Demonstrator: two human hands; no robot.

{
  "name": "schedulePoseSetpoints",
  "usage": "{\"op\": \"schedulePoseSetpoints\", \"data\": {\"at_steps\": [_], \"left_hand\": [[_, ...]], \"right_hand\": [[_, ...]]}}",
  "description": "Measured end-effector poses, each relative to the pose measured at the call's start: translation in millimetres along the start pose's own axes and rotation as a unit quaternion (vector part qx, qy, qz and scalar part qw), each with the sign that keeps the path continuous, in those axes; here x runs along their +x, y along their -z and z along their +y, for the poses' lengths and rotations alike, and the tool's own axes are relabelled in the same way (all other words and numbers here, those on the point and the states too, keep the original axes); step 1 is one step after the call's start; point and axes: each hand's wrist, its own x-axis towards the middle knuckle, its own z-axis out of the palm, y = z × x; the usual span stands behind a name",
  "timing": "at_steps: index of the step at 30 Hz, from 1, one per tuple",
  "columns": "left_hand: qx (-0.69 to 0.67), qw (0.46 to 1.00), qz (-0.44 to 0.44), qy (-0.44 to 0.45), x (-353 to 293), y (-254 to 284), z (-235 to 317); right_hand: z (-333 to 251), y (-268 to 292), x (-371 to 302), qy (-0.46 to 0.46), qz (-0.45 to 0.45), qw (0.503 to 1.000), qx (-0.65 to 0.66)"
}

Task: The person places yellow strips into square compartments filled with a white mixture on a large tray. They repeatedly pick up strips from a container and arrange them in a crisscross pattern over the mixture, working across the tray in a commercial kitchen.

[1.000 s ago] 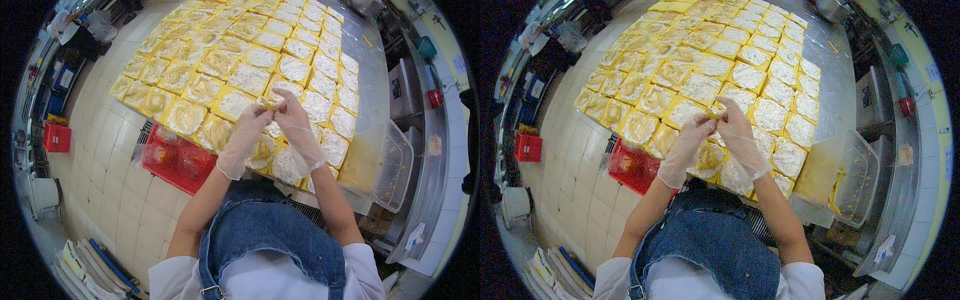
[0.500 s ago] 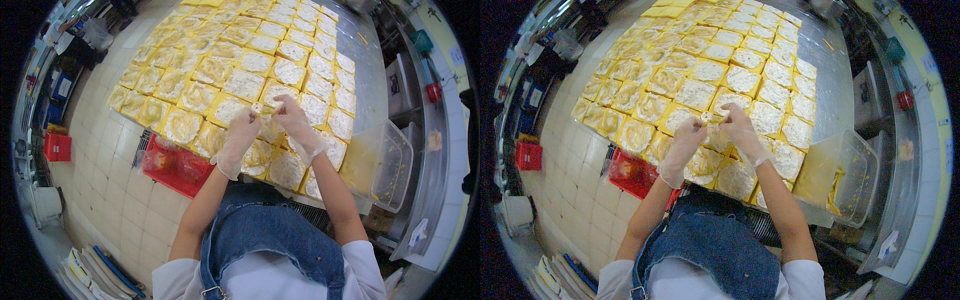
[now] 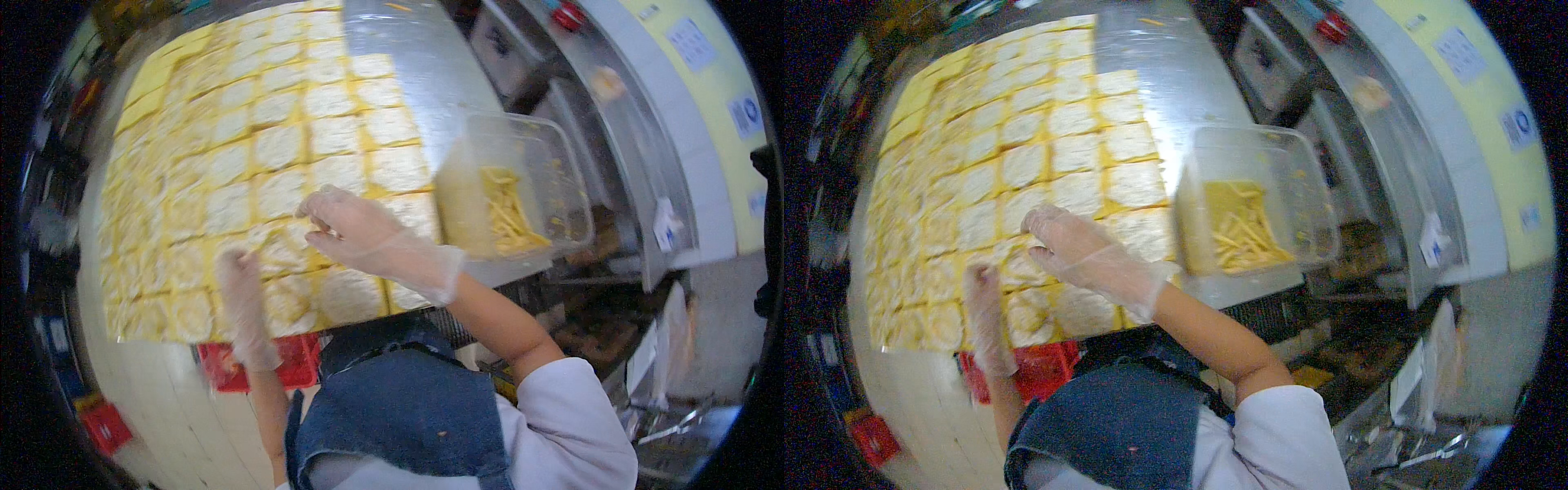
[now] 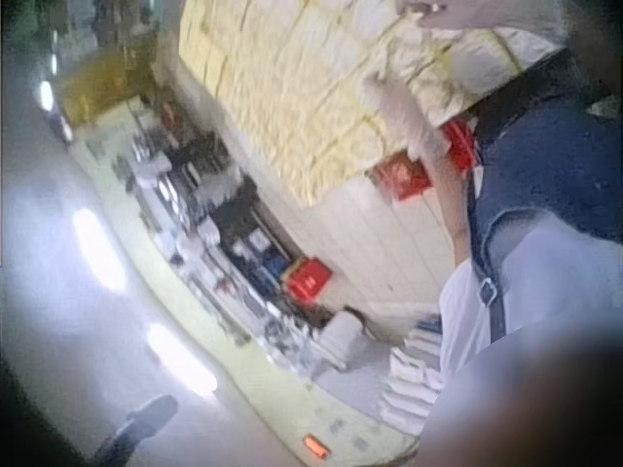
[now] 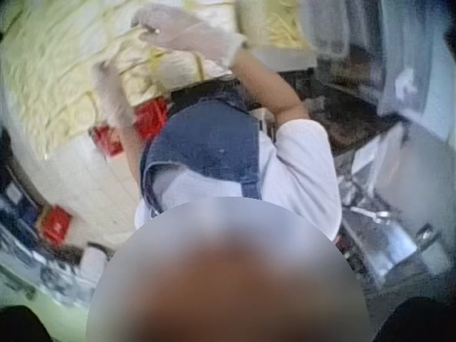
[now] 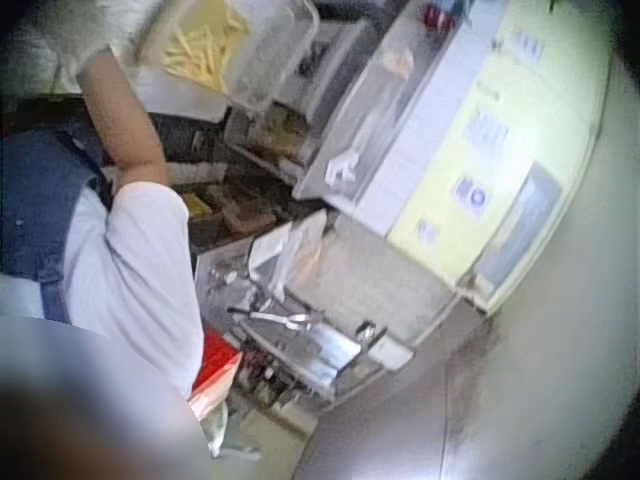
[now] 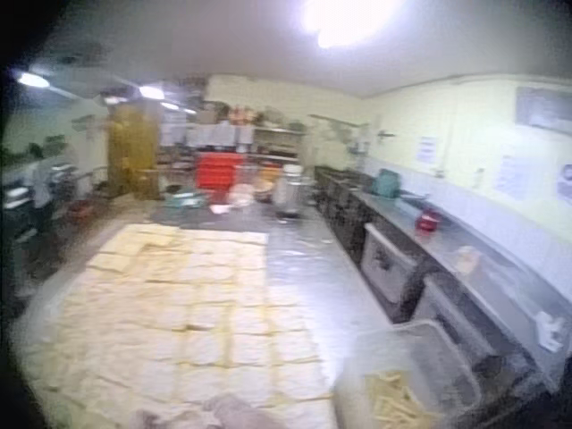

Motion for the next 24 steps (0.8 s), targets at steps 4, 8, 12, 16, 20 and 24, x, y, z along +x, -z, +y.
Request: {"op": "schedulePoseSetpoints", "data": {"at_steps": [4, 8, 12, 16, 20, 24], "left_hand": [[-0.085, 0.996, 0.033, 0.005, -7.2, 12.0, 6.9], [-0.134, 0.99, 0.054, 0.009, -14.1, 7.7, 27.6], [-0.115, 0.992, 0.047, 0.001, -23.9, -2.7, 52.2], [-0.121, 0.99, 0.052, 0.051, -43.9, -14.8, 66.0], [-0.171, 0.981, 0.061, 0.071, -60.4, -29.9, 73.4], [-0.137, 0.986, 0.067, 0.071, -66.7, -36.5, 84.1]], "right_hand": [[8.9, 149.8, -48.1, -0.131, -0.025, 0.99, -0.041], [75.4, 203.7, -72.3, -0.447, -0.296, 0.794, -0.287], [135.4, 175.0, -117.6, -0.265, -0.346, 0.829, -0.35], [157.1, 145.0, -119.2, -0.199, -0.275, 0.903, -0.264], [146.2, 129.1, -108.8, -0.199, -0.349, 0.878, -0.261], [154.0, 139.5, -106.5, -0.176, -0.37, 0.884, -0.225]]}}
